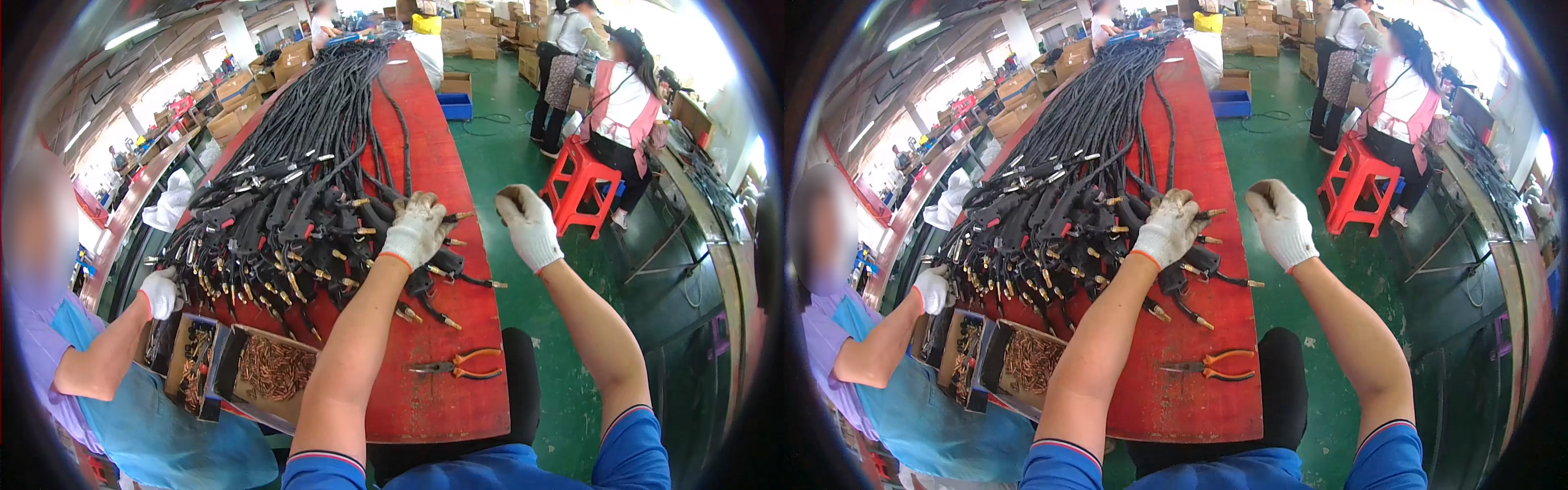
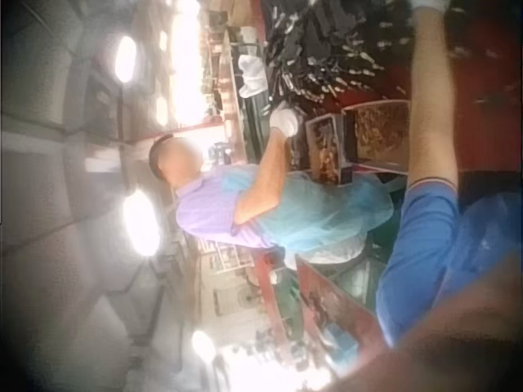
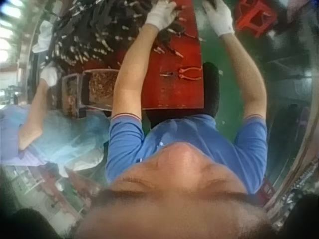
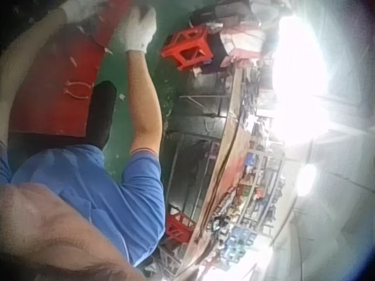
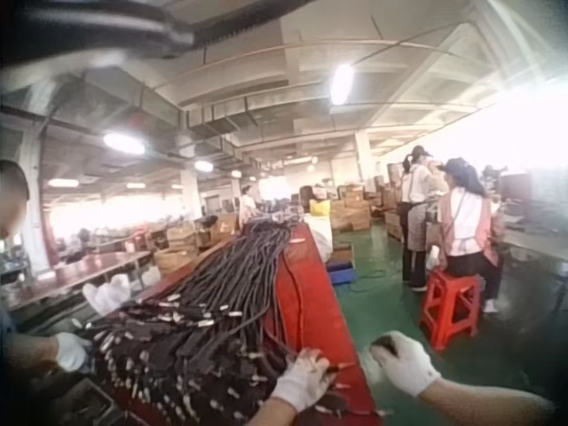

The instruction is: Assembling components and cables for welding torches at a production bench.

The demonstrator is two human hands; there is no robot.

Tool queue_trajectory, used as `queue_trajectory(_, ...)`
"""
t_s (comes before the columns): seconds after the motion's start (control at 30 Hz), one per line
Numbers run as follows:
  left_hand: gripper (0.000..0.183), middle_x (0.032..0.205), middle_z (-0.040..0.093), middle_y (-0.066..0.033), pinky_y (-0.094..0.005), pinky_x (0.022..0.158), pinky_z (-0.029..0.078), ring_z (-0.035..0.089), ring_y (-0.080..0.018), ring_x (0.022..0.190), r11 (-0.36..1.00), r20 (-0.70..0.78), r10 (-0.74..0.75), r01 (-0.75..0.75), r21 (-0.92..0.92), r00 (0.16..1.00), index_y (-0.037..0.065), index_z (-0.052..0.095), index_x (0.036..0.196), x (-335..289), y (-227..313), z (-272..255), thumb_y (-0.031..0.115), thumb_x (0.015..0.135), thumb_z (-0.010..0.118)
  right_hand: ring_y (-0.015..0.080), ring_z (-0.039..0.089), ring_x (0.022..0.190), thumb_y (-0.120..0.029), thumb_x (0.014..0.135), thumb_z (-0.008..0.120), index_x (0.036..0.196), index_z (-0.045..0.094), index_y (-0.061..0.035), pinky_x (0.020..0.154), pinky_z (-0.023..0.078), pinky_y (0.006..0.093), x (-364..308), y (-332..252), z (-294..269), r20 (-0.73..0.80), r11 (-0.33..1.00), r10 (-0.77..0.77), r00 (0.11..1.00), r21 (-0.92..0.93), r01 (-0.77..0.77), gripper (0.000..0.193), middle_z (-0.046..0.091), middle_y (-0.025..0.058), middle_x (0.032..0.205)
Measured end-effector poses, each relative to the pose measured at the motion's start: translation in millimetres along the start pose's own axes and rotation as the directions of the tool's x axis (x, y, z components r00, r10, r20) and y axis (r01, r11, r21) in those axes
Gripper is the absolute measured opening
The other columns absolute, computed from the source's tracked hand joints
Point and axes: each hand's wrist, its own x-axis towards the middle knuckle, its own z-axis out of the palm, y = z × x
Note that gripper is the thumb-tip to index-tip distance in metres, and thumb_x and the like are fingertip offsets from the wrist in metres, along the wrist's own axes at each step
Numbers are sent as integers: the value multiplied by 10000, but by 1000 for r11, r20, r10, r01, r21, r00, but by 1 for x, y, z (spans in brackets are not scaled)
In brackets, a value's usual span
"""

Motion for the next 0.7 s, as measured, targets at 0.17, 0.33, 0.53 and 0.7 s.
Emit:
queue_trajectory(0.17, 382, 1551, 573, -191, -594, 1245, 369, 484, -411, 1504, 1000, 5, -1, 1, 4, 1000, 91, 712, 1339, -10, -5, -5, 331, 1041, 708, 102, 588, 776, -265, 1106, 666, 1136, 723, 46, 721, 494, 293, -29, -37, -13, 47, 970, 103, 994, 218, -111, 318, 684, 17, 865)
queue_trajectory(0.33, 452, 1603, 531, -213, -564, 1284, 357, 457, -448, 1528, 995, -69, 41, -47, -86, 997, 116, 677, 1417, -47, 3, -23, 301, 1011, 745, 75, 581, 781, -258, 1111, 662, 1052, 740, 39, 707, 487, 288, -75, -28, -9, 167, 945, 142, 976, 270, -184, 312, 674, 13, 826)
queue_trajectory(0.53, 461, 1231, 730, -159, -446, 986, 590, 724, -357, 1161, 926, -71, -34, 5, -378, 997, 47, 674, 1367, -144, 72, -75, 86, 925, 801, 215, 691, 677, -231, 1053, 750, 995, 767, 4, 662, 556, 402, -147, -44, 3, 384, 980, -116, 916, 192, 44, 243, 696, 217, 796)
queue_trajectory(0.7, 456, 1187, 766, -157, -418, 942, 604, 764, -337, 1079, 866, -82, -46, -1, -501, 996, 30, 701, 1318, -239, 112, -81, 1, 874, 801, 376, 746, 731, -306, 1039, 750, 928, 756, -65, 651, 597, 465, -185, -54, 24, 503, 936, -353, 789, 187, 299, 266, 720, 170, 782)
